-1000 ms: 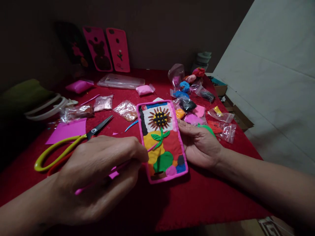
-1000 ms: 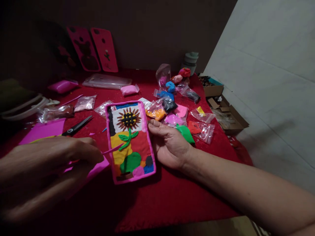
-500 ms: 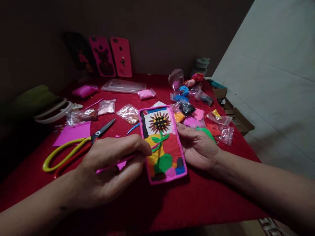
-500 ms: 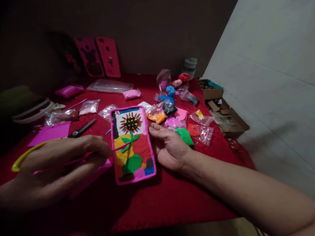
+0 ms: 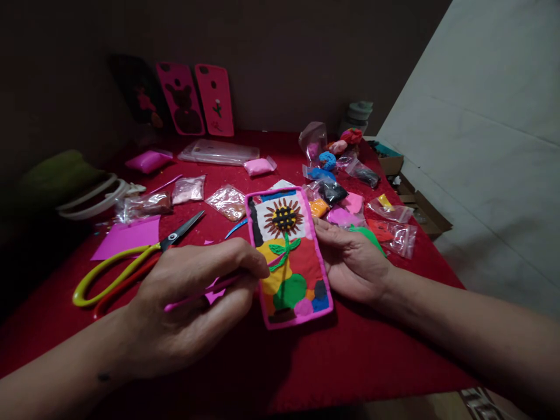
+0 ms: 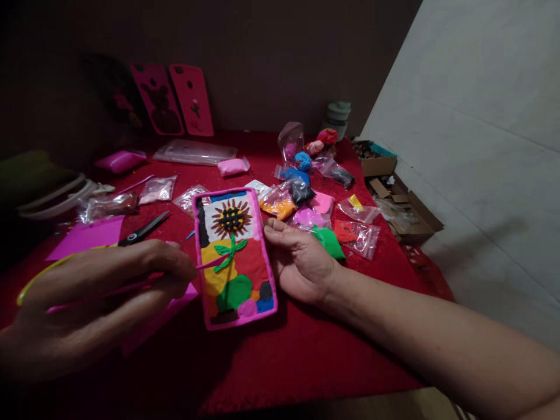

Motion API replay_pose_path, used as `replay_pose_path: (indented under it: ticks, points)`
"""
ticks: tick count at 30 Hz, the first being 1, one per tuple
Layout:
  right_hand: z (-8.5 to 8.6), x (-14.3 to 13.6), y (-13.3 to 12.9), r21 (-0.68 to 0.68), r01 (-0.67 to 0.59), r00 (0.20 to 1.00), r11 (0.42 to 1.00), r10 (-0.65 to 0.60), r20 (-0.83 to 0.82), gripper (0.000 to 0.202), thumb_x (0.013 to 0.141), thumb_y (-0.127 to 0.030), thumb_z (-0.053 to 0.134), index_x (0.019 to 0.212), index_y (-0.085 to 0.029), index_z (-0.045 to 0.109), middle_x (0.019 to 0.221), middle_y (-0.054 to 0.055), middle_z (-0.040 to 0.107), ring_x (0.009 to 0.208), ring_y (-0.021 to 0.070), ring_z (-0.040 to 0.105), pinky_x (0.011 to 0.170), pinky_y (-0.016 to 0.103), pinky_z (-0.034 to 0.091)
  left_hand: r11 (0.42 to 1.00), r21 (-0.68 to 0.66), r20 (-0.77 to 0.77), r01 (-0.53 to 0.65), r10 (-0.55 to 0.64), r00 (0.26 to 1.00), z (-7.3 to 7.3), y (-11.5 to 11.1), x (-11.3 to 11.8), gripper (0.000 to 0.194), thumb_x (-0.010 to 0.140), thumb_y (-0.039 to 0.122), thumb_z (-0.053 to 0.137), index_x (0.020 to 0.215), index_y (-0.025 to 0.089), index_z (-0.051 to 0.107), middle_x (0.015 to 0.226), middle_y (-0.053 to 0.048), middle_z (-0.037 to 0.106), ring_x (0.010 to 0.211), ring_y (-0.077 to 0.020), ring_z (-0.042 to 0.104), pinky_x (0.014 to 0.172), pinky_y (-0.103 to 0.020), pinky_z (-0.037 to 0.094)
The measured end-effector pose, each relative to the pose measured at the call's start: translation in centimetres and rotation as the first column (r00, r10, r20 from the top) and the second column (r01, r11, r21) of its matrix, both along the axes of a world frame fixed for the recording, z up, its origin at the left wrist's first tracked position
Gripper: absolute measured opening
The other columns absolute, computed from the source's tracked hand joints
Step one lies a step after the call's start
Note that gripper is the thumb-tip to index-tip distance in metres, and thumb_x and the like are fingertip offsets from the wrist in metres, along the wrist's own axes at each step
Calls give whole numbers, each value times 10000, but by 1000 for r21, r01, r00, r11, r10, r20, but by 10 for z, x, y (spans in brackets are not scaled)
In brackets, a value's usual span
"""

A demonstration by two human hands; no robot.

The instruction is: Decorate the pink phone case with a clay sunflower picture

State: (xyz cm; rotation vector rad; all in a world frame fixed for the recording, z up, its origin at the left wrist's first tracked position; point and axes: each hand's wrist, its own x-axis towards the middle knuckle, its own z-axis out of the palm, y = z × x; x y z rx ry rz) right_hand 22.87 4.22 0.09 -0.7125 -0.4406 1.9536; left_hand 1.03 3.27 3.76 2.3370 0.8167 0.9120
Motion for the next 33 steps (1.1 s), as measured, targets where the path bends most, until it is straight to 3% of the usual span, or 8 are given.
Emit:
replay_pose_path:
  ticks: [4, 9, 21, 27, 33]
  points:
    - [0, 0, 0, 10, 4, 1000, 1000, -4, 1, 265, 931, -112, 512, 1105, -166, 706, 1031, 63, 794, 962, 180, 740, 1055, 401, 508, 1000, -29, -14, 6, -6, 1000, -3, 1, -1, 178, 850, 108, 498, 836, 231, 625, 668, 81, 666, 528, -59, 590, 489, -162, 404]
    - [-1, 0, 0, 4, 4, 1000, 1000, -4, 12, 266, 940, -104, 495, 1100, -143, 703, 1034, 76, 792, 955, 182, 742, 1027, 383, 526, 999, 42, 23, 29, -30, 999, -4, 1, -2, 217, 857, 74, 487, 893, 248, 611, 746, 73, 693, 612, -69, 645, 531, -154, 431]
    - [-1, 0, 1, -39, 26, 999, 999, -25, 39, 294, 921, -70, 491, 1128, -139, 688, 1047, 77, 784, 955, 183, 737, 1075, 409, 490, 995, 84, -11, 48, -48, 999, -5, 2, -3, 211, 878, 50, 492, 913, 230, 597, 741, 75, 674, 601, -48, 624, 552, -120, 430]
    - [-4, 2, 1, -15, 3, 1000, 1000, -3, -19, 275, 956, -92, 473, 1097, -112, 708, 992, 76, 792, 930, 180, 744, 1065, 393, 510, 992, 125, 36, 16, -21, 999, -4, 3, -5, 185, 865, 65, 573, 937, 228, 620, 732, 65, 675, 527, -53, 583, 529, -123, 453]
    - [-7, 3, 2, 23, -2, 997, 1000, 4, -74, 284, 941, -70, 503, 1116, -142, 714, 1002, 57, 797, 935, 177, 746, 1071, 411, 509, 995, 97, 29, 23, -26, 999, -7, 4, -6, 157, 881, 103, 571, 928, 245, 621, 746, 51, 684, 581, -78, 624, 522, -135, 460]
